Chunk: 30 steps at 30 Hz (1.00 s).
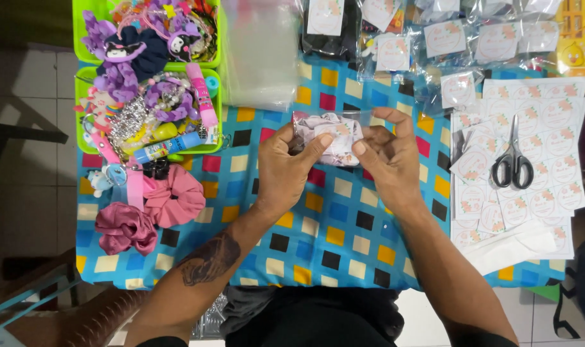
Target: Packaging various small items like scrunchies and toys into plastic bags with labels.
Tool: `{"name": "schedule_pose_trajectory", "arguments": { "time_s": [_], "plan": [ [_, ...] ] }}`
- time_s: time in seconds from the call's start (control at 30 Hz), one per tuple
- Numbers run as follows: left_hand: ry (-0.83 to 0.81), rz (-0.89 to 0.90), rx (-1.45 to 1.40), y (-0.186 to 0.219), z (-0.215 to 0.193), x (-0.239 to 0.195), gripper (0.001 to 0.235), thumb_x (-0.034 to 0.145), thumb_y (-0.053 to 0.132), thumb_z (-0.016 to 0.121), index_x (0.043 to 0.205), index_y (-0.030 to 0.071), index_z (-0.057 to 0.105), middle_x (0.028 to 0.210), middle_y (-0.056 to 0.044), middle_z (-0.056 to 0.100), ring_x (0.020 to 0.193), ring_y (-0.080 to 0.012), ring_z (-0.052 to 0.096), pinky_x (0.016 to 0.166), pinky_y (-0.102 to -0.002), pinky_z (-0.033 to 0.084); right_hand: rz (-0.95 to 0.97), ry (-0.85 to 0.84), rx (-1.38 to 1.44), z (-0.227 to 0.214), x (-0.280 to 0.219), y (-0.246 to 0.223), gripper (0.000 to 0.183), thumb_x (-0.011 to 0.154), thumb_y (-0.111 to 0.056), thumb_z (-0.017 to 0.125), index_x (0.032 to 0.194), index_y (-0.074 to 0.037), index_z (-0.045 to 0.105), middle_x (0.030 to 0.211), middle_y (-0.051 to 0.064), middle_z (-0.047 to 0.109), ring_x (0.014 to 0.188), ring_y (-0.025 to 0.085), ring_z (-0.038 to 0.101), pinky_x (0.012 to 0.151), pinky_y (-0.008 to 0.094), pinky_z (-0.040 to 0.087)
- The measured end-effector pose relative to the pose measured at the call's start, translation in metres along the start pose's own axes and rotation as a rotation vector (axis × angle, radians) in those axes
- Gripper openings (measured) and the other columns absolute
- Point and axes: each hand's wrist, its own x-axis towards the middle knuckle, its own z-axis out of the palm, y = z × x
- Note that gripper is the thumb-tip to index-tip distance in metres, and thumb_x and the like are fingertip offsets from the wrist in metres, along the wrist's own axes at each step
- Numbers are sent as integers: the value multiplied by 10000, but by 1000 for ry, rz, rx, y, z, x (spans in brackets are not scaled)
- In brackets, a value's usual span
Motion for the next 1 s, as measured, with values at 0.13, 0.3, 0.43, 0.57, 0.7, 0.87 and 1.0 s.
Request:
{"name": "schedule_pose_trajectory", "arguments": {
  "time_s": [0.13,0.3,0.43,0.57,0.7,0.87,1.0],
  "plan": [
    [20,12,25,-14,-1,-1,198,890,241,850,947,71,766,674,-84,725,592,-16,522,461,-204,418,-84,112,-138,5,-4,1,539,948,-51,774,1325,-76,389,917,78,647,772,97,625,720,268,555],
    [-17,67,-14,-13,4,-7,373,1045,299,675,1327,62,621,1029,-184,757,864,-156,672,653,-296,527,-79,205,-210,-1,5,8,227,977,-68,789,1055,-40,578,770,32,655,674,50,607,616,194,473],
    [-40,138,53,-15,-2,-12,575,1072,145,581,1536,-24,288,1423,-356,483,1253,-475,577,964,-505,539,-70,242,-392,-4,41,10,201,1016,-84,775,1060,-43,584,774,87,670,653,96,538,581,247,395],
    [-55,449,473,-30,-1,-8,464,1066,173,579,1513,97,477,1446,-151,482,1283,-382,558,997,-472,511,-170,302,-410,7,70,21,179,1002,-29,745,1064,-54,579,881,96,676,733,159,673,634,279,512],
    [-125,590,961,-43,8,-14,677,969,219,686,1575,53,434,1599,-211,421,1473,-379,428,1079,-499,423,-217,363,-586,25,73,29,184,950,-51,747,1072,-84,613,915,142,708,768,270,758,602,351,536],
    [-133,583,1101,-54,10,-13,723,911,315,755,1525,52,477,1601,-187,435,1518,-333,378,1117,-482,403,-462,364,-1120,29,67,15,187,967,-179,752,1136,-135,683,1165,59,589,865,281,689,679,429,542],
    [-95,640,1065,-48,10,-18,745,913,277,776,1528,4,457,1588,-249,424,1534,-418,339,1182,-537,366,-791,226,-1161,29,65,2,189,1081,-120,602,1156,-106,775,1267,71,634,1154,308,635,906,404,497]
  ]
}}
